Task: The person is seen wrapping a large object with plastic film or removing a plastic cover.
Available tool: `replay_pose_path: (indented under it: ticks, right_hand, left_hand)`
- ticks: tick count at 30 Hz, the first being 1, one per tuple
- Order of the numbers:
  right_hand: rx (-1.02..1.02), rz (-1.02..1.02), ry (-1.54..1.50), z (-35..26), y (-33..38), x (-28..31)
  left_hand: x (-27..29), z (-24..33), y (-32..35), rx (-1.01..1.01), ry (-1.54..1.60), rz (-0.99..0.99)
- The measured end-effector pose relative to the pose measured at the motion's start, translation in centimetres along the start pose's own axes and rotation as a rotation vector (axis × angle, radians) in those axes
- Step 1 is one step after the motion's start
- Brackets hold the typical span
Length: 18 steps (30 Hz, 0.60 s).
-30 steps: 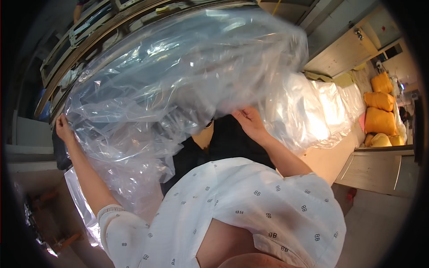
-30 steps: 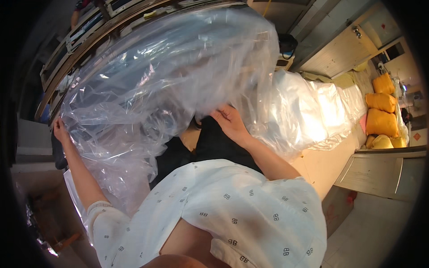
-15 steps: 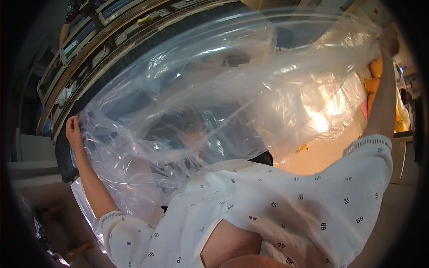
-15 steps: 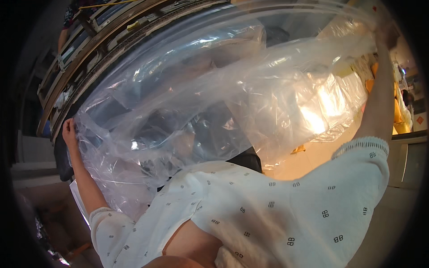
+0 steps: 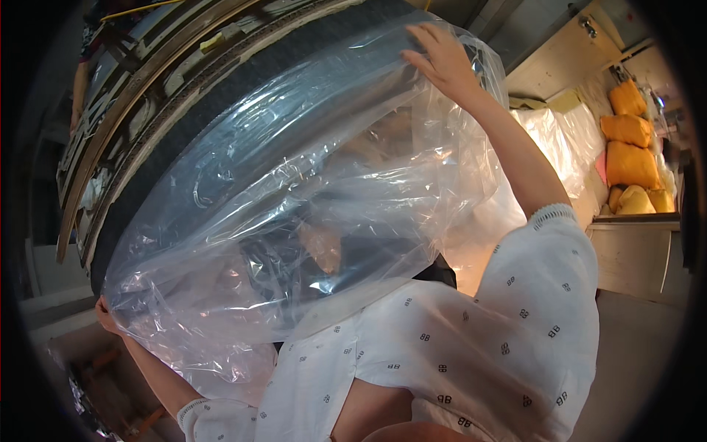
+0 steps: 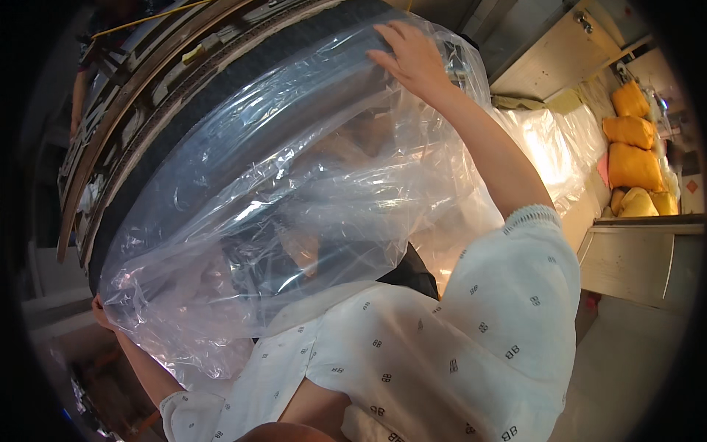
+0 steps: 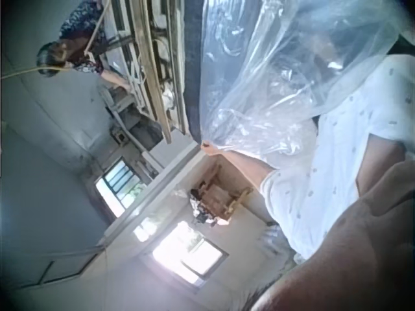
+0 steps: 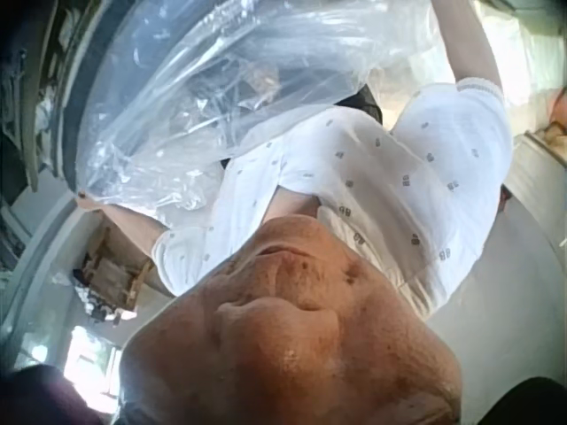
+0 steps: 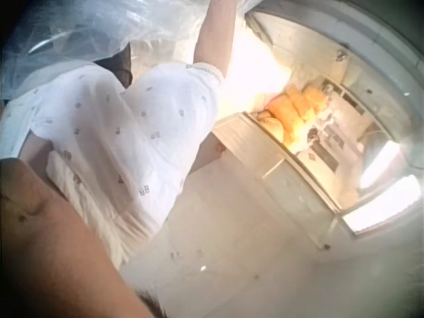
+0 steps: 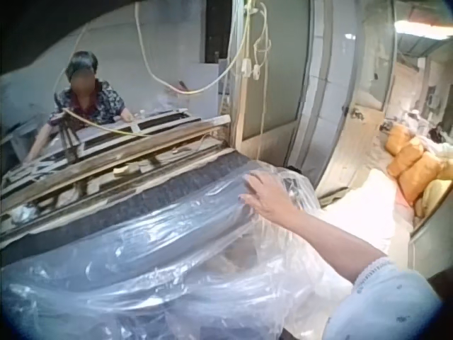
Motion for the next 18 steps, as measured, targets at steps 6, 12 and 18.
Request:
replay_pose_path:
  ticks: [6, 12, 18]
  right_hand:
    - [-0.054, -0.067, 0.13, -3.4, -6.2, 3.6]
    - [-0.486, -0.782, -0.471, 1.2, -8.4, -1.5]
    - [-0.394, -0.702, -0.556, 2.4, -7.6, -4.1]
  left_hand:
    - [0.7, 2.8, 0.5, 0.012, 0.038, 0.029]
    - [0.9, 4.2, 1.3, -0.021, 0.081, 0.043]
    - [2.7, 6.6, 1.7, -0.014, 0.031, 0.152]
Point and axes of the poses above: each hand's wrist, its own y-axis away from the middle knuckle, its own x-axis out of the back of the hand, z = x × y, the point moved 6 cm from there along -y, towards the middle knuckle, and after that the axes turned 8 degrees about -y, right-handed, at the moved point
